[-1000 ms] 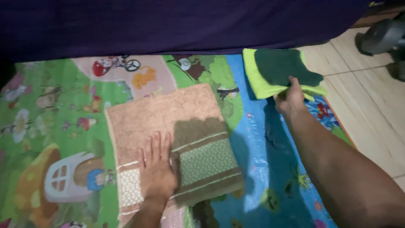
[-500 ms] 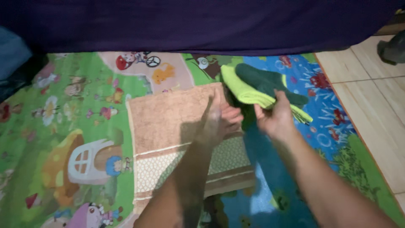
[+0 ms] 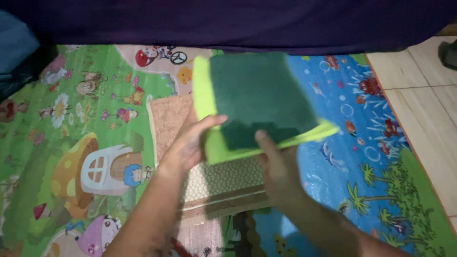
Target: The person folds a peach towel and a green towel on a colorful play mat, smoothing and aligning the edges before stacking them. The person then picks up a blue garment and begins to unfold it.
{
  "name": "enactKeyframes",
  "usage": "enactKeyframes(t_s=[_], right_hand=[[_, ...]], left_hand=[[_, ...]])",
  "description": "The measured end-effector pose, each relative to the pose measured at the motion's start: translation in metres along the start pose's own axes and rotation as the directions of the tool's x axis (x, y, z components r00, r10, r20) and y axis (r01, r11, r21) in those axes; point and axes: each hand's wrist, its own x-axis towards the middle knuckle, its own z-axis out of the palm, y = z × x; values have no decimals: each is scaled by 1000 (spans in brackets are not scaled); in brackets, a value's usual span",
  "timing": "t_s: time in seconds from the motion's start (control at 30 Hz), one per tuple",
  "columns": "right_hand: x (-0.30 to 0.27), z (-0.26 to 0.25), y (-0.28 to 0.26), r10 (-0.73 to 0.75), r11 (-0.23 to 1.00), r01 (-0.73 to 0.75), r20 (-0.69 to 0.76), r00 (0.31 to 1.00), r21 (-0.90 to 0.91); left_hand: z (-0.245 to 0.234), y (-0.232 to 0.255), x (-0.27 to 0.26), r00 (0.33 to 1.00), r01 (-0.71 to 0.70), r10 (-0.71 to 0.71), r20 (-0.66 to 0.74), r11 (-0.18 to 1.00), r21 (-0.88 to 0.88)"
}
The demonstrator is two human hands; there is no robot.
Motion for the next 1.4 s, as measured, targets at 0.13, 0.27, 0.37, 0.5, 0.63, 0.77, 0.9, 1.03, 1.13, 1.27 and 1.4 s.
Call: enactKeyframes(t_s=[0.13, 0.27, 0.37, 0.5, 0.63, 0.77, 0.9, 1.03, 1.13, 1.27, 1.4], right_hand=[[-13, -11, 35, 426, 904, -418, -217, 878, 88], [10, -30, 30, 505, 852, -464, -146, 851, 241], [27, -47, 13, 602, 792, -586, -63, 796, 173], [41, -60, 5, 670, 716, -683, -130, 731, -144], [41, -65, 5, 643, 732, -615, 1, 766, -293], [33, -58, -6, 695, 649, -600, 44, 718, -467], [31, -31, -11, 783, 475, -711, -119, 610, -518], [30, -16, 7, 587, 738, -532, 7, 809, -416], [34, -14, 19, 517, 738, -475, -50, 854, -480], [42, -22, 25, 402, 801, -304, 88, 911, -515], [42, -31, 23, 328, 690, -165, 101, 939, -705]], left_hand=[[-66, -32, -38, 998, -32, 33, 53, 999, -17], [-89, -49, -33, 999, -45, 43, 21, 992, 121], [-85, -53, -31, 971, 171, -157, -178, 983, 69], [-71, -42, -28, 981, 60, -14, -195, 971, 233], [-77, -33, -35, 986, -111, 126, -112, 985, 132], [-94, -36, -47, 967, 44, 67, -245, 907, 420], [-98, -43, -58, 950, 66, 68, -305, 911, 408], [-91, -51, -63, 945, 31, 105, -309, 914, 404], [-92, -46, -66, 955, 28, 85, -285, 928, 372], [-94, -44, -66, 964, -102, 168, -206, 950, 296], [-93, -56, -61, 959, -71, 195, -207, 870, 487]])
